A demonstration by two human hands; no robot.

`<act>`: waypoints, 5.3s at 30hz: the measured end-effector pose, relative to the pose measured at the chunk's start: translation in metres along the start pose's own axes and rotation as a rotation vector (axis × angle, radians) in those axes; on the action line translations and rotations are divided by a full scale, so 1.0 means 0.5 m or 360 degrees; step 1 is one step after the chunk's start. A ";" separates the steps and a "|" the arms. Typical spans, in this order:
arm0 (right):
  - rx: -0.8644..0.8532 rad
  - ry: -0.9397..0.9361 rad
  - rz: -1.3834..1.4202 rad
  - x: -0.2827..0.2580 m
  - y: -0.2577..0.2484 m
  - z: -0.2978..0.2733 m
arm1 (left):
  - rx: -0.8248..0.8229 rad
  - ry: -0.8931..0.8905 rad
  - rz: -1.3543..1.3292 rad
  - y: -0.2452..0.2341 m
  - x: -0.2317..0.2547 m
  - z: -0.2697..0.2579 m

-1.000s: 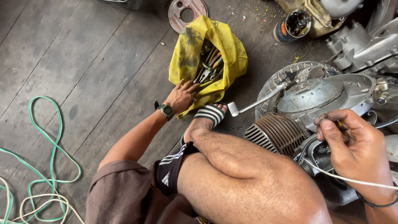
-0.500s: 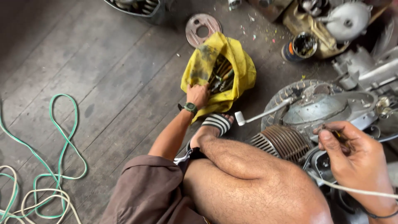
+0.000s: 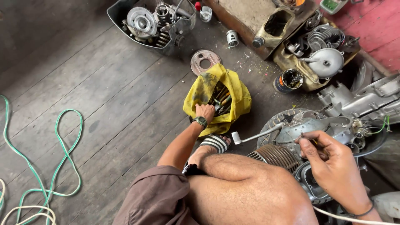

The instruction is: The person sits on the floor and uses pliers to manipulate a small metal component attached to a motorcycle engine. They repeatedly grip, bend, and adjust the part while holding it in place with their other hand.

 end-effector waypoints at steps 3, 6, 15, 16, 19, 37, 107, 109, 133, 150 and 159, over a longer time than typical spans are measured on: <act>-0.0004 -0.0030 0.0007 -0.004 0.002 -0.007 | -0.0174 -0.0090 0.0070 -0.022 0.004 0.012; -0.0005 -0.0001 0.0011 0.000 0.001 -0.013 | -0.0244 -0.0049 0.0177 0.017 -0.007 0.039; 0.0072 0.0091 -0.0035 0.013 -0.020 -0.031 | -0.0279 -0.0063 -0.0176 0.032 -0.042 -0.005; 0.0065 0.0091 -0.0037 0.016 -0.020 -0.032 | -0.0281 -0.0069 -0.0179 0.043 -0.047 -0.006; 0.0082 0.0065 -0.0017 0.019 -0.026 -0.032 | -0.0276 0.0003 -0.0119 0.067 -0.049 -0.018; 0.0116 0.0126 -0.0060 0.018 -0.027 -0.036 | -0.0178 0.0216 0.0665 0.038 0.020 0.052; 0.0007 -0.0002 -0.0292 -0.013 -0.023 -0.006 | 0.0273 -0.0141 -0.1345 -0.360 -0.122 -0.206; 0.0030 -0.0003 -0.0226 -0.011 -0.022 -0.009 | 0.0329 -0.0077 -0.1326 -0.402 -0.120 -0.218; 0.0099 -0.0217 0.0773 -0.050 0.040 0.011 | -0.0165 0.0917 -0.2141 -0.748 0.201 -0.266; 0.0242 -0.0615 0.0381 -0.083 0.134 0.022 | -0.0285 0.1172 -0.2239 -0.801 0.173 -0.312; 0.0156 -0.0650 0.0336 -0.102 0.191 0.008 | -0.0050 0.1227 -0.1838 -0.821 0.098 -0.319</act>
Point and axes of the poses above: each hand's wrist, its own z-axis towards the middle knuckle, its own y-axis out of the palm, x = y × z, the point moved 5 cm from there along z, towards the middle knuckle, and after that the axes turned 7 degrees about -y, right-handed, at the moved point
